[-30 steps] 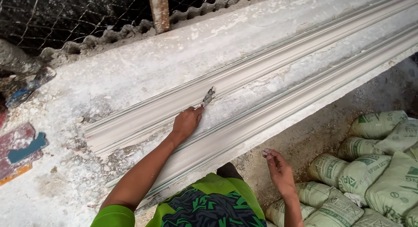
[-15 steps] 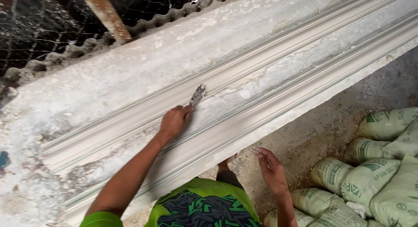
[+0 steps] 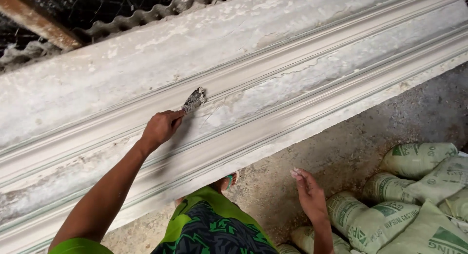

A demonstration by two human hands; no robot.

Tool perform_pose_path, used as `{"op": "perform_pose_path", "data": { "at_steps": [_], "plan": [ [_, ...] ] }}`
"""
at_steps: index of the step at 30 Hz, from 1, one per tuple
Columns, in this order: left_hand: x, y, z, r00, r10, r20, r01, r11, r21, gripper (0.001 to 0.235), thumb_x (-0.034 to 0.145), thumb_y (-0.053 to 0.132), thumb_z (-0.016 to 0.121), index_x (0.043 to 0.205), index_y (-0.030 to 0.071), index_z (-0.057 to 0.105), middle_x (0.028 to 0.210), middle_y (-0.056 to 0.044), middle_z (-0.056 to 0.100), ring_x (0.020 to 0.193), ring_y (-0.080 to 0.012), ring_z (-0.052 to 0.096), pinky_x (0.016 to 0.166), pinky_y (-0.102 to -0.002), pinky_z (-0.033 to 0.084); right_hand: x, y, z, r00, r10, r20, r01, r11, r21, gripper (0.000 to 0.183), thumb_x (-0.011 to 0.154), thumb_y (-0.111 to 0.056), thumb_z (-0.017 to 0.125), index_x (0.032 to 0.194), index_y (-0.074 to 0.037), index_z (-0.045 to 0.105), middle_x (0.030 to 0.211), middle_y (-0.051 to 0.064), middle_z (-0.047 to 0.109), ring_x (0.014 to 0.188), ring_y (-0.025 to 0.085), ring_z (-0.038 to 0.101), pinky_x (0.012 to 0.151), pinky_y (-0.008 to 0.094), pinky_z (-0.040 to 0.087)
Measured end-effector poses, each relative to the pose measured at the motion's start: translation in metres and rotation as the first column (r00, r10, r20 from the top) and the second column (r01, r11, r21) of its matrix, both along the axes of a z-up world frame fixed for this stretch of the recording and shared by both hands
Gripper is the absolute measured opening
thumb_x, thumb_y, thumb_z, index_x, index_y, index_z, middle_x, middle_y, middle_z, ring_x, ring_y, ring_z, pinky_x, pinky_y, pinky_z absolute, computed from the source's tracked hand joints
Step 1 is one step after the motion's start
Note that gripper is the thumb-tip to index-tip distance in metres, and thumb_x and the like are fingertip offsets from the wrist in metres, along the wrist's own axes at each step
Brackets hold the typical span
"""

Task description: Using a putty knife to scrape and smooth the surface of decorative plaster moldings.

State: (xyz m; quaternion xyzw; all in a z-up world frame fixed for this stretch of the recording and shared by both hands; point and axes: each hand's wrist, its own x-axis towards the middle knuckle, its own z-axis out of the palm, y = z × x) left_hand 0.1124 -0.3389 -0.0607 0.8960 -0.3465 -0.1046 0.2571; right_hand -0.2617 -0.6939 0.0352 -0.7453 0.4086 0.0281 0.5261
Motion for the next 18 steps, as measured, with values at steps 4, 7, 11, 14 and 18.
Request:
{"op": "perform_pose_path", "data": {
  "at_steps": [4,7,11,14,18],
  "plan": [
    [0.002,-0.051,0.001,1.000,-0.014,-0.004,0.014,0.999,0.040,0.032,0.100,0.020,0.058,0.126,0.009,0.074,0.106,-0.016,0.078,0.081,-0.0404,0.072,0.066,-0.049,0.055,-0.016,-0.035,-0.020,0.995,-0.035,0.097,0.035,0.999,0.006,0.039,0.100,-0.027,0.054,0.132,-0.009,0.066,0.135,0.009,0.073,0.127,0.021,0.069,0.108,0.033,0.053],
    [0.008,-0.090,0.001,1.000,-0.030,0.003,0.030,0.999,0.036,0.031,0.099,0.019,0.058,0.124,0.011,0.074,0.106,-0.013,0.078,0.081,-0.0400,0.071,0.066,-0.049,0.055,-0.016,-0.052,-0.012,0.993,-0.012,0.118,0.018,0.999,-0.046,0.036,0.100,-0.026,0.055,0.130,-0.009,0.067,0.133,0.009,0.074,0.125,0.021,0.070,0.107,0.033,0.054],
    [0.007,-0.146,0.009,0.999,-0.047,-0.010,0.047,0.996,0.080,0.032,0.100,0.019,0.058,0.128,0.012,0.073,0.090,-0.018,0.075,0.070,-0.0422,0.067,0.062,-0.052,0.052,-0.021,-0.076,0.002,0.996,-0.034,0.078,0.035,0.999,-0.019,0.045,0.100,-0.033,0.052,0.135,-0.009,0.064,0.137,0.010,0.070,0.131,0.023,0.066,0.109,0.036,0.056],
    [0.012,-0.190,0.012,0.999,-0.027,-0.029,0.030,0.994,0.109,0.033,0.101,0.021,0.057,0.130,0.014,0.072,0.093,-0.018,0.075,0.071,-0.0423,0.068,0.061,-0.053,0.053,-0.013,-0.109,0.009,0.997,-0.043,0.067,0.045,0.999,-0.017,0.046,0.099,-0.035,0.053,0.136,-0.010,0.062,0.138,0.009,0.069,0.132,0.023,0.065,0.110,0.036,0.058],
    [0.014,-0.243,0.002,1.000,0.008,-0.027,-0.005,0.996,0.088,0.031,0.101,0.023,0.056,0.127,0.017,0.073,0.100,-0.014,0.075,0.074,-0.0438,0.067,0.061,-0.055,0.052,0.007,-0.161,-0.002,0.991,-0.085,0.105,0.081,0.996,0.048,0.043,0.098,-0.031,0.055,0.132,-0.007,0.065,0.137,0.011,0.072,0.131,0.023,0.067,0.110,0.034,0.055]
  ]
}}
